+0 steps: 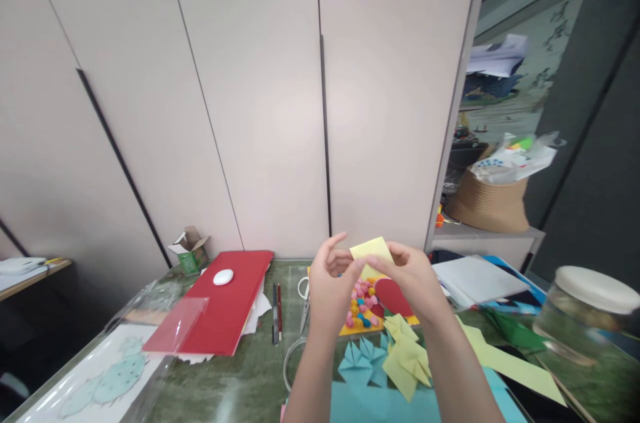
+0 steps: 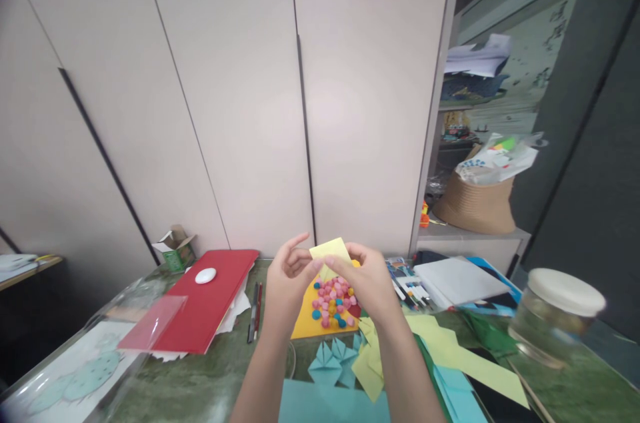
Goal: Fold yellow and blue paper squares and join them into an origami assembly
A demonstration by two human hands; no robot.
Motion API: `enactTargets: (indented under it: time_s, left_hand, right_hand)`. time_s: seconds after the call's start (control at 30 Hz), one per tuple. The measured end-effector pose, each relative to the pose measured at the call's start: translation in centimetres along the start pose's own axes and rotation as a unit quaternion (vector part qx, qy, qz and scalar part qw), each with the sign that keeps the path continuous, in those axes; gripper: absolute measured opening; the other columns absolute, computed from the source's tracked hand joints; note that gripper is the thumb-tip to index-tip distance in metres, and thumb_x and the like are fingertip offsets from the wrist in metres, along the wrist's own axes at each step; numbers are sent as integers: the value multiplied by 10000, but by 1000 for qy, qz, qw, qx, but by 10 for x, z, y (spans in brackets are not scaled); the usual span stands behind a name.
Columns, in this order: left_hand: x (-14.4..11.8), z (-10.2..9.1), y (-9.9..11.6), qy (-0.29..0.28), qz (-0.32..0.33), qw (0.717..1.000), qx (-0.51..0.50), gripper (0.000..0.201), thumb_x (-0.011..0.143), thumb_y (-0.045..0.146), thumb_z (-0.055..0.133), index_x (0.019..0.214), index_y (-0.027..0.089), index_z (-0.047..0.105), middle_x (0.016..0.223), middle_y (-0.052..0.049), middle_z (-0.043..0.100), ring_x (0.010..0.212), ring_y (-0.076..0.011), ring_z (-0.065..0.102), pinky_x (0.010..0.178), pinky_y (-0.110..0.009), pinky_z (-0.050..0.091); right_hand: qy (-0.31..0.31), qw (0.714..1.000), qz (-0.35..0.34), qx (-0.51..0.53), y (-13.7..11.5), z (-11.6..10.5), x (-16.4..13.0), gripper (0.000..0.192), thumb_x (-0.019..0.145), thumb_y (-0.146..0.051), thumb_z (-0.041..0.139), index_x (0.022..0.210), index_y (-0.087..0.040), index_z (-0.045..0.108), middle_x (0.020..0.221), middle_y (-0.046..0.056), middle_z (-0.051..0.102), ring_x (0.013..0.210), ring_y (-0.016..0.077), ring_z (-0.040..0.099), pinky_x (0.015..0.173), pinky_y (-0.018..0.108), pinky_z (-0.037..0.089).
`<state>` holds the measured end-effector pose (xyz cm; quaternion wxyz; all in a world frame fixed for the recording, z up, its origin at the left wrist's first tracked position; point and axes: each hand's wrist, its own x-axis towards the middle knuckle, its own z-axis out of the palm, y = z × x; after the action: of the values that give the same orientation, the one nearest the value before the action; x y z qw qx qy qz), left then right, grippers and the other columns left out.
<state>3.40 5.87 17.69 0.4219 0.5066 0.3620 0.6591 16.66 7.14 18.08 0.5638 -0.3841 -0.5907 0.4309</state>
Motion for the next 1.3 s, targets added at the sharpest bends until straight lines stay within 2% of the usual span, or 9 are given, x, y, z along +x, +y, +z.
enactTargets:
  time_s: [0.1,0.23,0.33,0.53,0.73,1.03,1.3]
  left_hand:
    - [0,2,0,-35,-18,999,6,514,639,193,703,1115,159,511,717,-7,620,701,-134,600,675,-244,476]
    - [1,2,0,-48,-27,998,0,312,659,162,674,953,129,576,673,-19,631,652,-124,591,643,-232,463]
    - [0,1,1,-73,-18,997,-15,210,691,142,633,896,122,588,822,-79,675,758,-153,616,689,-245,466]
    - [-3,2,3,-105,-1,994,-22,205,737,122,577,941,124,576,934,-102,670,863,-175,614,795,-285,459]
    - [-4,3,4,-122,10,992,-4,206,753,107,546,955,132,582,939,-92,663,864,-175,607,795,-288,459]
    - [-6,3,7,-132,3,991,17,193,759,125,546,944,142,600,889,-73,666,817,-162,598,731,-262,466]
    - [0,2,-3,-81,-21,996,16,132,711,161,622,838,127,611,776,-57,650,742,-143,588,711,-255,459]
  right_hand:
    - [14,1000,-11,18,0,1,0,232,689,-334,672,809,-136,682,797,72,703,757,206,610,701,297,450]
    - [21,999,-7,50,0,3,-1,223,670,-321,696,804,-144,688,776,60,703,739,200,610,693,294,450]
    - [33,996,-1,78,0,6,-1,186,665,-294,706,779,-149,690,731,40,694,709,183,604,684,284,448]
    - [45,993,-3,109,3,11,-1,169,685,-284,694,790,-152,680,688,25,669,680,162,586,660,271,446]
    - [76,993,-17,91,6,9,-1,177,681,-316,698,680,-151,633,632,9,630,591,128,542,566,238,417]
    - [140,975,-18,171,4,5,1,191,593,-265,761,604,-157,604,565,-28,582,524,86,489,508,205,381]
    - [177,958,-29,226,-1,9,-1,179,587,-244,750,565,-176,586,546,-28,562,514,101,489,508,231,369]
